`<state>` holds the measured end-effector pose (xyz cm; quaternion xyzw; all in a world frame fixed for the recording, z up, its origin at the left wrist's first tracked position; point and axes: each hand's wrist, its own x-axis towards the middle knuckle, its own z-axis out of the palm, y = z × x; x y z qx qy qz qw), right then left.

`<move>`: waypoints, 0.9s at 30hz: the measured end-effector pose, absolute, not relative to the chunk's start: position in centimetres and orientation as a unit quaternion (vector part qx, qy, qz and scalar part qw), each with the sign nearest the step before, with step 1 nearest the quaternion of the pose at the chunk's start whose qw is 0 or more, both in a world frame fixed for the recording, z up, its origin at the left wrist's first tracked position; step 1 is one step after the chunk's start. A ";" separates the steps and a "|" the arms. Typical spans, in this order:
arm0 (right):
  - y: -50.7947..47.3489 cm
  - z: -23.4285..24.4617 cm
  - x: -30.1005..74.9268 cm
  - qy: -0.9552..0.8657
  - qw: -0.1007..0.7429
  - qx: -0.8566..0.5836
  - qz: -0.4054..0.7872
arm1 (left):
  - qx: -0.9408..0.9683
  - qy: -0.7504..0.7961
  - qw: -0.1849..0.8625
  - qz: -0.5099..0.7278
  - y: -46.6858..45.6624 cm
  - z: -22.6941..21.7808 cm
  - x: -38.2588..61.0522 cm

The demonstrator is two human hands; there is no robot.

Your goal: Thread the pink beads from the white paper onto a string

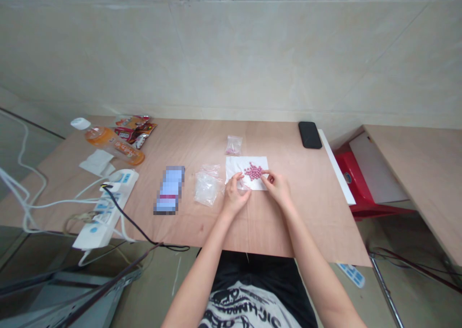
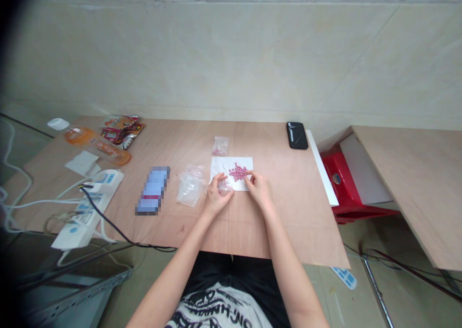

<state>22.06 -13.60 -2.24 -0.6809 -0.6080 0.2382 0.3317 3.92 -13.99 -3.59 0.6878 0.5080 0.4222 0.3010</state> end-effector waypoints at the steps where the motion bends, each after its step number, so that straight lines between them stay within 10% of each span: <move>1: -13.5 -2.3 22.5 -0.606 0.322 -0.694 0.219 | 0.687 0.510 0.300 0.421 -14.0 -3.6 3.9; 27: -13.4 -2.5 23.4 -0.591 0.325 -0.701 0.230 | 0.688 0.510 0.296 0.423 -14.1 -3.7 3.9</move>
